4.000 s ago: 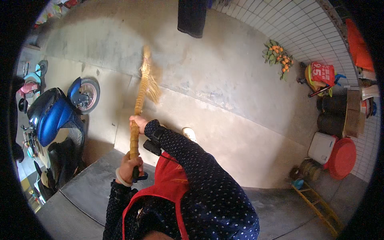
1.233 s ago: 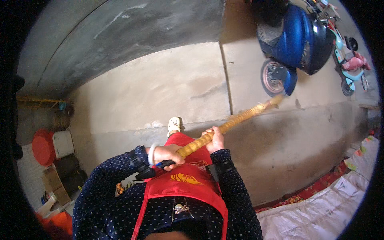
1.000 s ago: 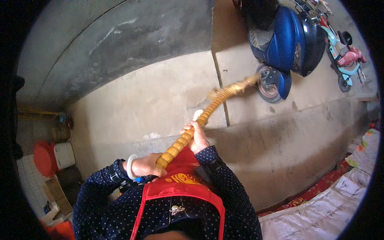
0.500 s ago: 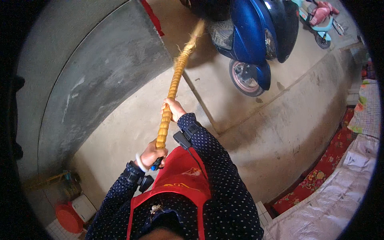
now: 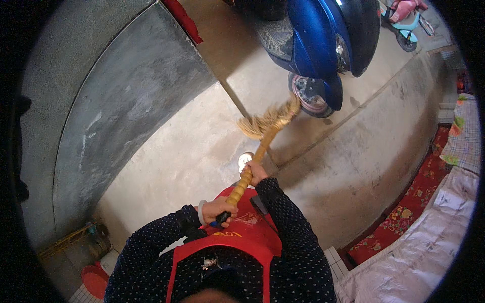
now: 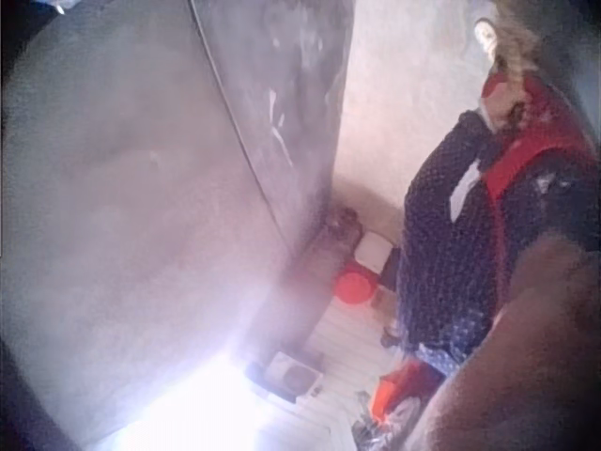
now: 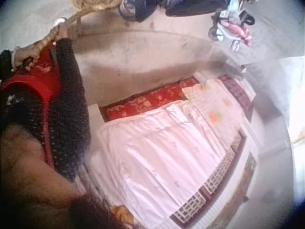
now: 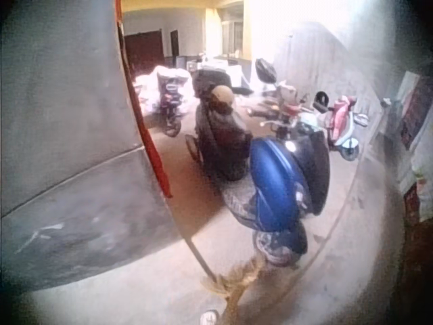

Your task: The person sweeps a concrete floor with a traditional straw broom, moving around scooters, a washing machine, and a table. They sweep debris toward the center of the room and continue sweeping different areas.

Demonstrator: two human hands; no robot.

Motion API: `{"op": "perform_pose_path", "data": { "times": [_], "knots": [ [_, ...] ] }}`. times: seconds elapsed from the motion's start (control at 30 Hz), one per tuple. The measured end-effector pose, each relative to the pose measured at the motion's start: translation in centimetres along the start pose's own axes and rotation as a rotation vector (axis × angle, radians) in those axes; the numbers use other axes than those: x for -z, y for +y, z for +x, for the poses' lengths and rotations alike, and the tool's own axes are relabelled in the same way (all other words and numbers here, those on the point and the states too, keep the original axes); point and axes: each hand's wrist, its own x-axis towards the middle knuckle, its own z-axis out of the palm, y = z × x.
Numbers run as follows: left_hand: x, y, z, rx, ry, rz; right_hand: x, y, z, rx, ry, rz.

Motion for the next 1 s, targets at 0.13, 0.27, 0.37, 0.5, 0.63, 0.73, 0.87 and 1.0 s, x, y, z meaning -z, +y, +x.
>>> {"op": "perform_pose_path", "data": {
  "times": [0.13,0.27,0.37,0.5,0.63,0.73,0.87,1.0],
  "knots": [
    [-1.8,-0.9,-3.7,0.029,-0.106,0.007,0.4,2.6,-4.3,0.431,-0.157,-0.589],
    [-2.9,-1.0,-8.0,0.031,-0.068,0.268,-3.1,5.3,-9.4,0.130,-0.129,0.083],
    [-5.6,-2.2,-11.1,-0.021,0.120,0.420,-5.6,7.2,-12.9,0.079,-0.295,0.113],
    [-9.9,-2.0,-12.5,0.057,0.276,0.454,-7.2,8.2,-14.6,0.003,-0.247,0.377],
    [-13.6,0.0,-8.4,0.282,0.195,0.301,-2.4,6.3,-14.4,-0.015,-0.229,0.488],
    [-17.5,1.0,-2.3,0.334,0.091,0.409,4.6,2.5,-15.2,0.404,-0.235,0.062],
    [-22.1,0.8,5.1,0.279,-0.014,0.331,10.8,-4.5,-17.0,0.348,-0.203,0.470],
    [-23.3,-0.6,9.1,0.210,0.003,0.370,12.0,-9.2,-18.9,0.334,-0.077,0.375]
  ]
}}
